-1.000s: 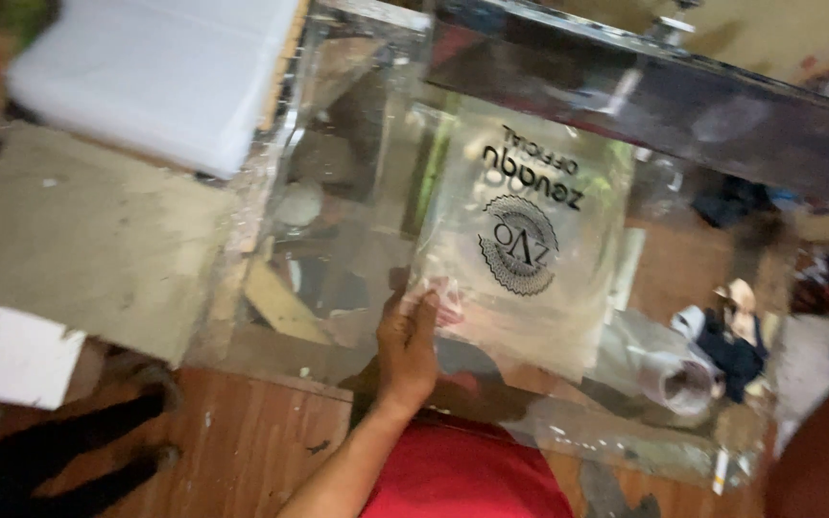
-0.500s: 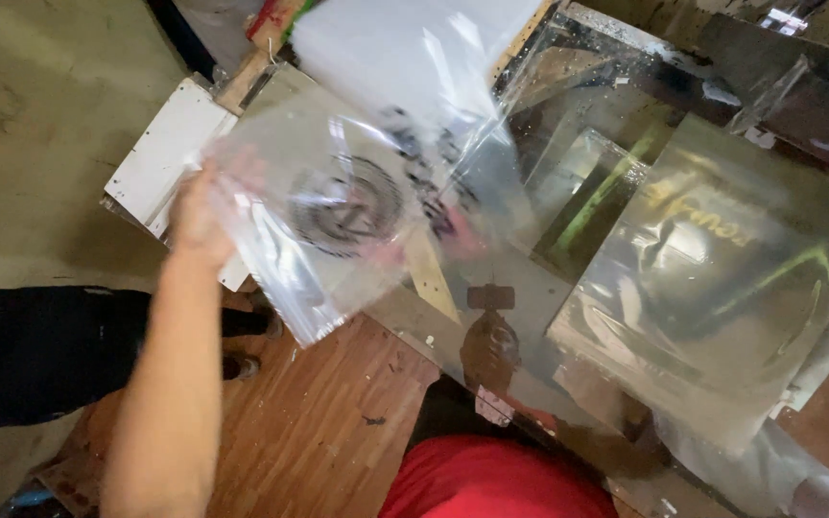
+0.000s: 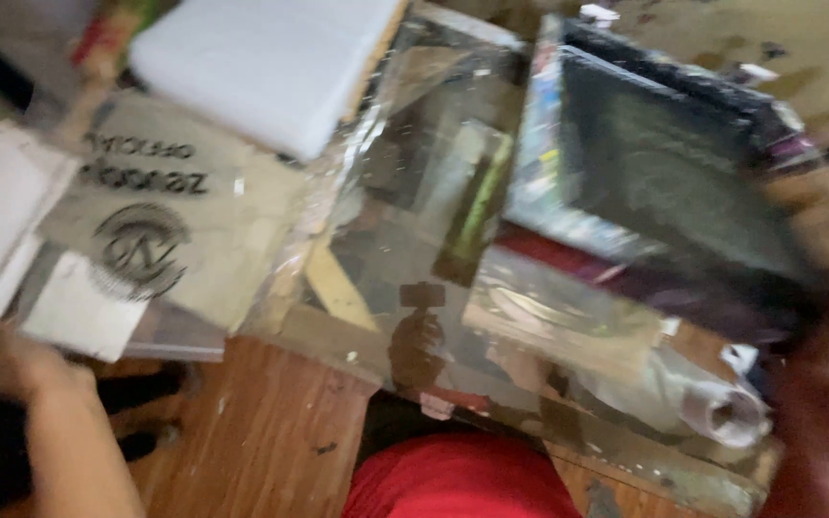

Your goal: Manual screen printing of a logo onto clear plastic bags using a screen frame and a squeegee.

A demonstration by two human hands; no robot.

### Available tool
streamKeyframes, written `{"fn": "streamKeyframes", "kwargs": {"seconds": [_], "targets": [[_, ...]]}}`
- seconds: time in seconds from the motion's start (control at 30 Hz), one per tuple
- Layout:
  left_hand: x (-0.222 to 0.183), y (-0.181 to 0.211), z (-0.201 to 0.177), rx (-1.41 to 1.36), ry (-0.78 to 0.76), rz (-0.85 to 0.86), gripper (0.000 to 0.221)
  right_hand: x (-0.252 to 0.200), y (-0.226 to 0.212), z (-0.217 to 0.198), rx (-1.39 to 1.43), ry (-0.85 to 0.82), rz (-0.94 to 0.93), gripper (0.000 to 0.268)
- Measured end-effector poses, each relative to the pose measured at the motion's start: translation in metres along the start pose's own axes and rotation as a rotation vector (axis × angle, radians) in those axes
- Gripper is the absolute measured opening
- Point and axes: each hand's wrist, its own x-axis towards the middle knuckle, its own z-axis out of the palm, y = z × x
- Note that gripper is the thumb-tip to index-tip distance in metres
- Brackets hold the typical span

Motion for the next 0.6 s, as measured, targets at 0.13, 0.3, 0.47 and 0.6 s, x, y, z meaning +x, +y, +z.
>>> {"fn": "streamKeyframes", "kwargs": {"seconds": [0.13, 0.3, 0.47, 0.6], "targets": [[-0.262, 0.095, 0.170, 0.637, -0.183, 0.471, 0.035, -0.012, -0.059, -0.014, -0.410, -0.004, -0.298, 0.028], [-0.471, 0.122, 0.277, 0.207, -0.891, -0.663, 0.083, -0.027, -0.054, -0.008, -0.430, -0.240, -0.134, 0.031], [-0.489, 0.071, 0.262, -0.189, -0.671, -1.063, 0.038, -0.036, -0.030, 0.013, -0.383, -0.594, 0.030, 0.056], [-0.493, 0.047, 0.262, -0.157, -0.592, -1.030, 0.042, -0.067, -0.007, 0.039, -0.573, -0.733, 0.005, 0.057]]}}
